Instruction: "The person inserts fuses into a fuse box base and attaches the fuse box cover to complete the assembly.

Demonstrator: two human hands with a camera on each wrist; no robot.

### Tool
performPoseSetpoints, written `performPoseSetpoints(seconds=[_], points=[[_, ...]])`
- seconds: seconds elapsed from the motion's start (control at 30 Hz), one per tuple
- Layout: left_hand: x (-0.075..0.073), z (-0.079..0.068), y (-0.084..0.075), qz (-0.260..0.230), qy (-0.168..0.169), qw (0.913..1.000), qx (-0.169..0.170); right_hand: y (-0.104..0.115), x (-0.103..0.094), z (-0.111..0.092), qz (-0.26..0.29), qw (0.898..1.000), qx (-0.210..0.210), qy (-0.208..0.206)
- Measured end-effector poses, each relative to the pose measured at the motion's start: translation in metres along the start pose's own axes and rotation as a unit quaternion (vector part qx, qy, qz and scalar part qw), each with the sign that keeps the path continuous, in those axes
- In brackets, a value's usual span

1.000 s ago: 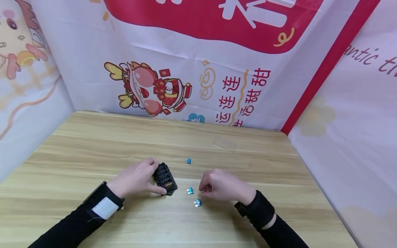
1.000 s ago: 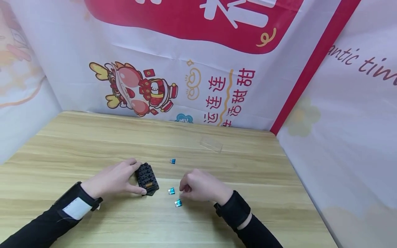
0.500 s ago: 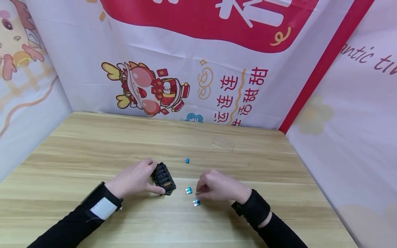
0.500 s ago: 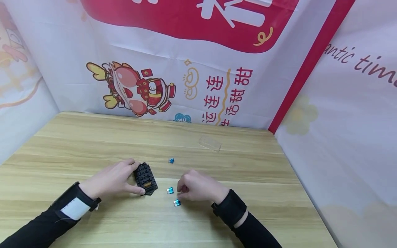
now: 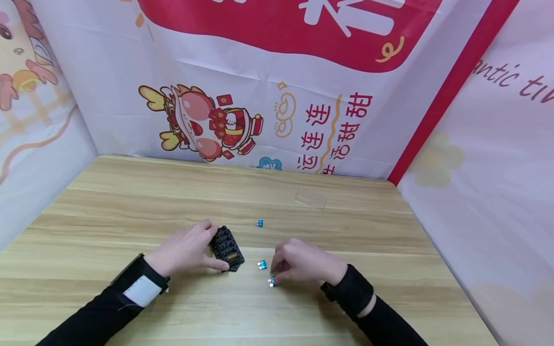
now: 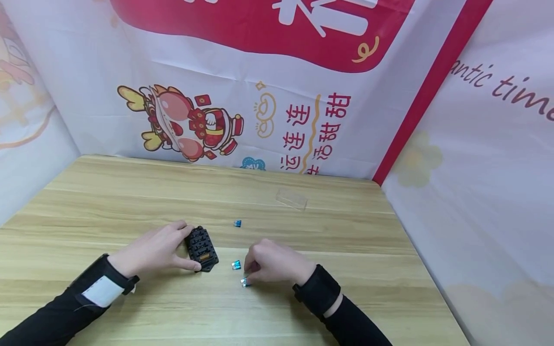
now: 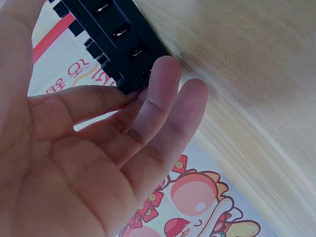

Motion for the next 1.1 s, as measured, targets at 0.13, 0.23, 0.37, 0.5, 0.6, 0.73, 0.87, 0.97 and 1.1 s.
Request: performPoseSetpoints(seconds=[0.13, 0.23, 0.37, 0.5, 0.6, 0.73, 0.87, 0.97, 1.1], points=[[-0.0006, 0.0001, 0.0, -0.002, 0.0, 1.0, -0.001, 0.0019, 0.0006, 0.0006, -0.011, 1.0, -0.005, 0.001], [-0.0007, 0.0002, 0.0005, -0.006, 0.0, 1.0, -0.003, 0.0023, 0.0009, 0.0006, -0.014, 1.0, -0.004, 0.002], [-0.0011, 0.0006, 0.0, -0.005, -0.001, 1.0, -0.005, 0.0036, 0.0007, 0.0005, -0.016, 1.0, -0.009, 0.001], [-0.0018, 0.0009, 0.0, 0.0, -0.002, 1.0, -0.005, 0.0056, 0.0008, 0.0012, -0.022, 1.0, -0.018, -0.002], [-0.0022, 0.0013, 0.0003, 0.002, -0.001, 1.0, -0.005, 0.0057, 0.0007, 0.0017, -0.027, 0.999, -0.02, -0.004], [-0.0025, 0.0018, -0.0007, 0.003, 0.0, 1.0, -0.004, 0.0061, 0.0, 0.0016, -0.03, 0.999, -0.021, -0.006], [-0.0022, 0.0018, -0.0015, 0.002, 0.003, 1.0, -0.005, 0.0069, 0.0008, 0.0014, -0.031, 0.999, -0.02, -0.004], [-0.0014, 0.0014, -0.0013, -0.001, 0.006, 0.9999, -0.01, 0.0075, 0.0019, 0.0015, -0.032, 0.999, -0.019, -0.001], [0.0001, 0.0008, -0.0009, -0.002, 0.01, 0.9998, -0.016, 0.0083, 0.0035, 0.0014, -0.035, 0.999, -0.019, 0.001]])
Point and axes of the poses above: each hand's wrist, its own z-axis towards the middle knuckle, its own x-axis out of the palm, y = z × x, the point moved 7 cm from there along z, towards the middle knuckle, and after that the axes turned 15 degrees about -z, right-handed, at the moved point
